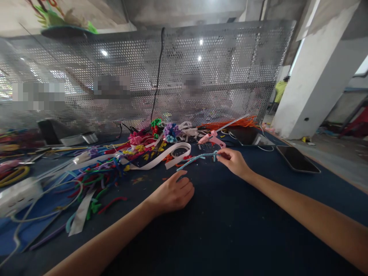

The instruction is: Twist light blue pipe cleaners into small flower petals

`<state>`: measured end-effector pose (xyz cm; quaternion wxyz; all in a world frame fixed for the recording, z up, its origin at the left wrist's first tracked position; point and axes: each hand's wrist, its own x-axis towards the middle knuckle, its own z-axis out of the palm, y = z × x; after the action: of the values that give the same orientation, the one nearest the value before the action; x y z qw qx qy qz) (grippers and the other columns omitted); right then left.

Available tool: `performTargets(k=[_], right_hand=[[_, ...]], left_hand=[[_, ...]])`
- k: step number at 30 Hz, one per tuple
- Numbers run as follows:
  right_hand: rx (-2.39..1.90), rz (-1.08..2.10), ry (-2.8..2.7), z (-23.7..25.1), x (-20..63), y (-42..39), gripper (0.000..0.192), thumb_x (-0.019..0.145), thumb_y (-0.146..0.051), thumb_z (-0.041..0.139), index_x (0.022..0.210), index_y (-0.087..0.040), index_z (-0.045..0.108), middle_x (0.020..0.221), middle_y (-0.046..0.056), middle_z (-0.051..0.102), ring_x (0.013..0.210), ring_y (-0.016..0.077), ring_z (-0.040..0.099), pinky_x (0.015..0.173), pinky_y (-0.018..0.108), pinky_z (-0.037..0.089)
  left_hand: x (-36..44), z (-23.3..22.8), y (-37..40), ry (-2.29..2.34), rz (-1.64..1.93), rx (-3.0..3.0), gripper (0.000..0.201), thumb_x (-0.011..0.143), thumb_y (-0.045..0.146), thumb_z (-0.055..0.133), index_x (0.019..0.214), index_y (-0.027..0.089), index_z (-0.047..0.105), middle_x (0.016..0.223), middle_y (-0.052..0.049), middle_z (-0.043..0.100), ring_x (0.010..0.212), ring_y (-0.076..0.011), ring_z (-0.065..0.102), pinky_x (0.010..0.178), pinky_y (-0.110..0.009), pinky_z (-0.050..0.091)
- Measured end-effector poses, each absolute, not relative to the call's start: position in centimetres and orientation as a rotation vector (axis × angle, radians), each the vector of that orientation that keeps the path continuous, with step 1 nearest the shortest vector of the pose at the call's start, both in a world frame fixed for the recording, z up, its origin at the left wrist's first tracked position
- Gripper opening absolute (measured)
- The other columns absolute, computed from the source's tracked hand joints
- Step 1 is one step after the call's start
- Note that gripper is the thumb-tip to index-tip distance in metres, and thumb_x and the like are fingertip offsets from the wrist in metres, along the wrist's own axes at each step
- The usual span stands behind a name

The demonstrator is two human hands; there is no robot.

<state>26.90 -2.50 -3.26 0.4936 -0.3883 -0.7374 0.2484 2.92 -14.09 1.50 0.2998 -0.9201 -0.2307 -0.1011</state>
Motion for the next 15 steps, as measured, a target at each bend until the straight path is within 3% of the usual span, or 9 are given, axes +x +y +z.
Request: performTargets(k=[3, 10, 15], right_hand=[[-0.942, 0.600, -1.793, -3.2, 26.9, -2.6, 0.015, 0.072, -0.027, 0.057, 0.081, -0.017, 0.062, 0.069, 0.002, 0.062, 0.062, 0.0141, 0.057, 0.058, 0.026, 0.045], [-0.949, 0.596, -1.800, -3.2, 26.9, -2.6, 0.016, 0.072, -0.028, 0.057, 0.082, -0.018, 0.062, 0.068, 0.001, 0.063, 0.062, 0.0147, 0.058, 0.059, 0.026, 0.045], [-0.951, 0.605, -1.799, -3.2, 26.9, -2.6, 0.017, 0.073, -0.029, 0.056, 0.083, -0.017, 0.062, 0.071, 0.002, 0.063, 0.062, 0.0143, 0.058, 0.058, 0.026, 0.045]], left_hand=[[3.0, 1.6, -14.4, -0.646, -0.094, -2.445, 0.025, 0.090, 0.010, 0.035, 0.082, 0.016, 0.058, 0.073, -0.003, 0.061, 0.074, -0.0156, 0.054, 0.092, -0.040, 0.039], [2.9, 1.7, -14.1, -0.752, -0.103, -2.546, 0.027, 0.090, 0.010, 0.031, 0.084, 0.018, 0.056, 0.076, -0.002, 0.059, 0.073, -0.0144, 0.053, 0.096, -0.041, 0.035], [1.9, 1.9, -13.7, -1.204, -0.333, -2.712, 0.014, 0.086, 0.015, 0.037, 0.084, 0.018, 0.051, 0.084, -0.002, 0.059, 0.078, -0.0147, 0.054, 0.081, -0.032, 0.043]])
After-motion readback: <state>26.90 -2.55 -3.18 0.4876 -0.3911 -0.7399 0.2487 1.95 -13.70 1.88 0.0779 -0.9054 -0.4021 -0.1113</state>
